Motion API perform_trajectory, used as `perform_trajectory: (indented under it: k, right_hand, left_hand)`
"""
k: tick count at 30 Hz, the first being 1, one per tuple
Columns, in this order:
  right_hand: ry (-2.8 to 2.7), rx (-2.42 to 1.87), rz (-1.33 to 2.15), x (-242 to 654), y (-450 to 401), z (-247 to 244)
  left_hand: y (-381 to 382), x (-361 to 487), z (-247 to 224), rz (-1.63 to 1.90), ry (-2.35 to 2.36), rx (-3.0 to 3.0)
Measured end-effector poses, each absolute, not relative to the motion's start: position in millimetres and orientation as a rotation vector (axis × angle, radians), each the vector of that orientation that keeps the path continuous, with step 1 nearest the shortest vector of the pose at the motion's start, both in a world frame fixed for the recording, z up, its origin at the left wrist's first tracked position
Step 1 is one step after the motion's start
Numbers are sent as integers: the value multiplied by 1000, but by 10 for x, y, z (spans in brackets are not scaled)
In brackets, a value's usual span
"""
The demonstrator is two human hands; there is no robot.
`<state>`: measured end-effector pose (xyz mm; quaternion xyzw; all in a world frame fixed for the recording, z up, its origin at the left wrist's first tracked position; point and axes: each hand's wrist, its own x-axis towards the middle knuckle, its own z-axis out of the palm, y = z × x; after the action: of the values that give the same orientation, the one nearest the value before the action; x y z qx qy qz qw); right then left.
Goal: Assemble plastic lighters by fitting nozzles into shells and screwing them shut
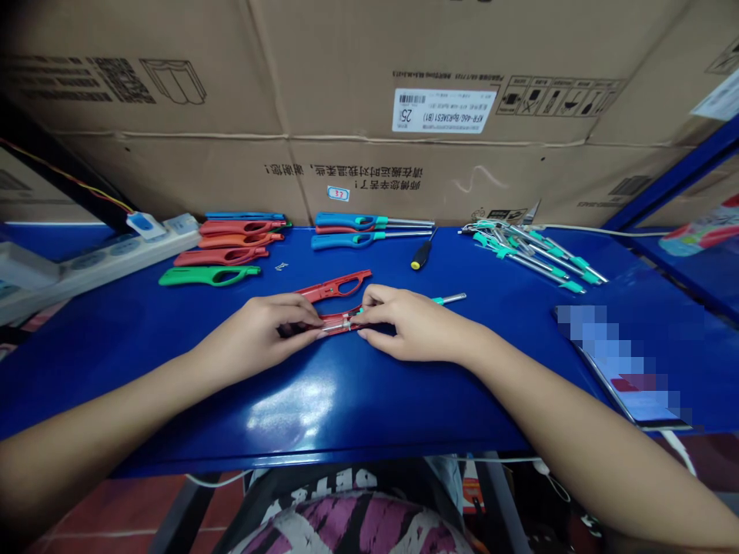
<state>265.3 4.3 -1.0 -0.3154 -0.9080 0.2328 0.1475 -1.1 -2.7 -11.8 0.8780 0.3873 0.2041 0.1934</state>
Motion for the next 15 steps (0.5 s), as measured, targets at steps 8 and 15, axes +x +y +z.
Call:
perform_trajectory:
  k: [8,15]
  right_hand:
    - [-2590,-813,511,2737,126,-86]
    - [-2602,-758,467,2715,132,-100]
  left_hand:
    - [-42,-19,-95,536,1091,2496]
    - [-48,-15,-99,532,1090,2515]
